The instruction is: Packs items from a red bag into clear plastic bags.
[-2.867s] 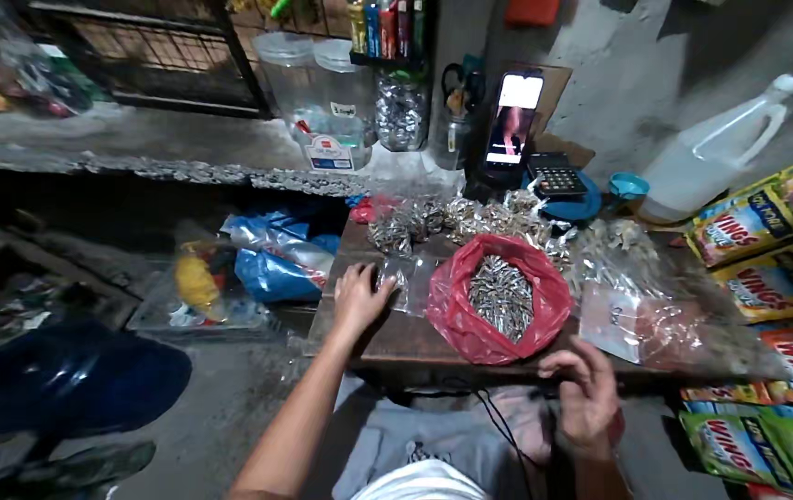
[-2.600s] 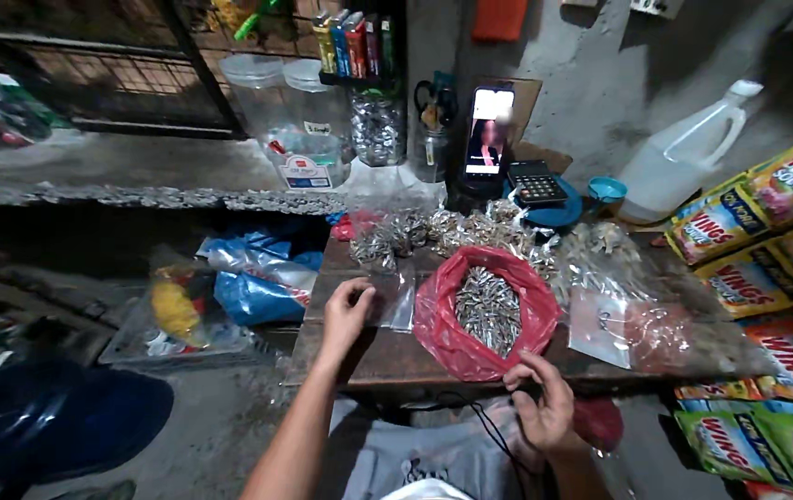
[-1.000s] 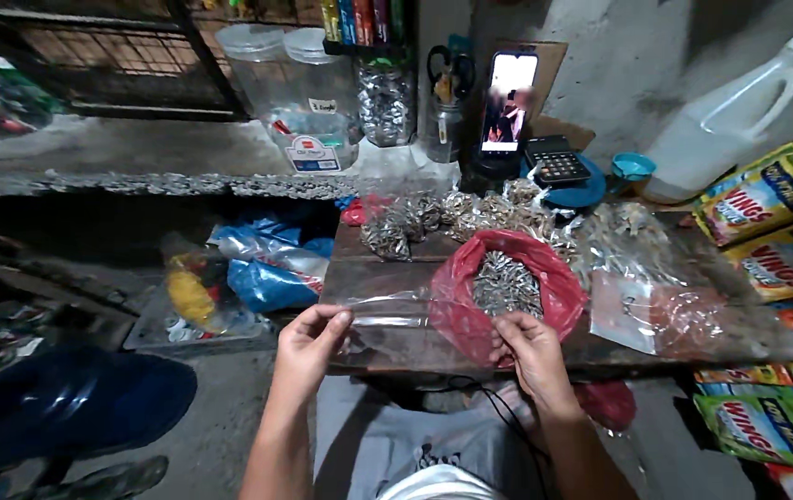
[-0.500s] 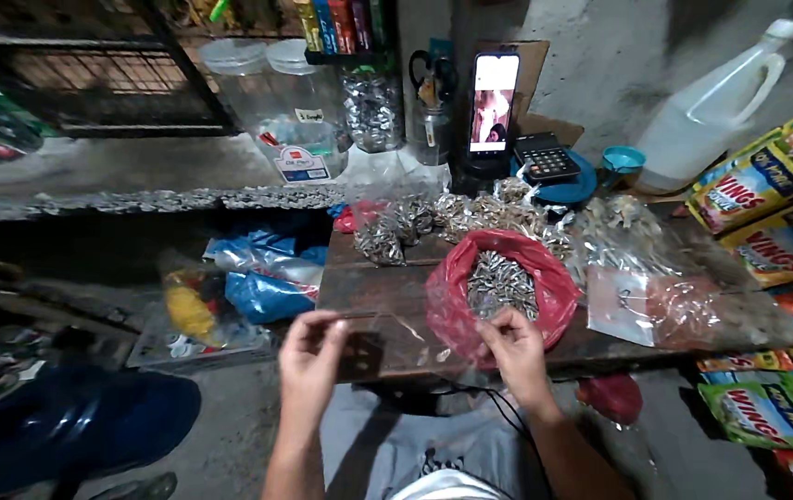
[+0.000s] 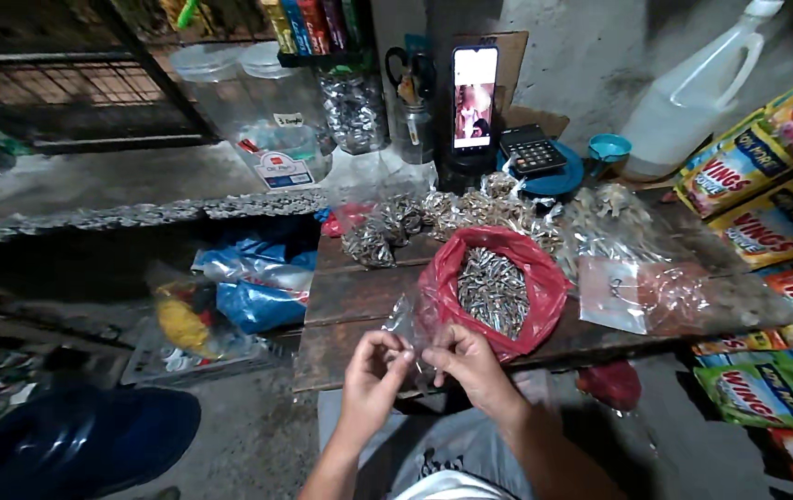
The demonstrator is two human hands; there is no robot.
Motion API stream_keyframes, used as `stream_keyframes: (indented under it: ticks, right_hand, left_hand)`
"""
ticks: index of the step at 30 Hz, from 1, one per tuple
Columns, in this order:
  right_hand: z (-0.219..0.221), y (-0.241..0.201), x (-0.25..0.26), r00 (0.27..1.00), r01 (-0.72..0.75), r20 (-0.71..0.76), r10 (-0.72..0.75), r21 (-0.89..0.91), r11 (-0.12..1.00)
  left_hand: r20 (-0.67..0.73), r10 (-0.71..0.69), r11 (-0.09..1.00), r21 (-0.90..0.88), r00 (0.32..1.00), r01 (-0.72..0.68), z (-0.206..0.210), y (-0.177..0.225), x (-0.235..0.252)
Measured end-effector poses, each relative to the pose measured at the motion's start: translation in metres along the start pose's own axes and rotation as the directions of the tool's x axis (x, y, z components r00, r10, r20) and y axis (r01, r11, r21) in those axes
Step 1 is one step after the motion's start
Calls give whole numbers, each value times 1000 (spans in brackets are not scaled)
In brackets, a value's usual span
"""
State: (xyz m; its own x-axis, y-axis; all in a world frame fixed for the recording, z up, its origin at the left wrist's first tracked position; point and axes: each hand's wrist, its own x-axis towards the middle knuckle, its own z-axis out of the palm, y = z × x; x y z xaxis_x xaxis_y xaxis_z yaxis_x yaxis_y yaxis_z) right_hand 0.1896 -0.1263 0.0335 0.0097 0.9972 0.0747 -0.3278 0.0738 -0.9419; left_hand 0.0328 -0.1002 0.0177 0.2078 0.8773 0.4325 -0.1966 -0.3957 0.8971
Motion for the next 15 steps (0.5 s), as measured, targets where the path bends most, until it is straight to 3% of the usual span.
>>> stream_keyframes:
  ticks: [3,6,8,10,12,15]
  right_hand:
    - [-5,2,0,992,109,-32,-118,-206,972]
    - [-10,6,2,980,179,-15,-197,-354,918]
    - [-10,9,3,976,203,7,-219,-401,893]
    - [-11,11,3,969,232,21,-248,-437,869]
    - [-13,9,4,960,254,22,-279,-485,837]
    - [-19,-2,9,953,256,0,-303,-532,807]
  left_hand:
    - [-39,-94,948,-308,995,77,-12,9,4]
    - [122,-40,719,-685,992,113,-22,12,6]
    - [206,-7,571,-803,978,173,-23,12,6]
    - [232,-18,508,-836,972,209,-24,12,5]
    - [254,-76,564,-786,964,252,-26,13,4]
    - [379,-108,794,-523,919,309,-33,13,-2]
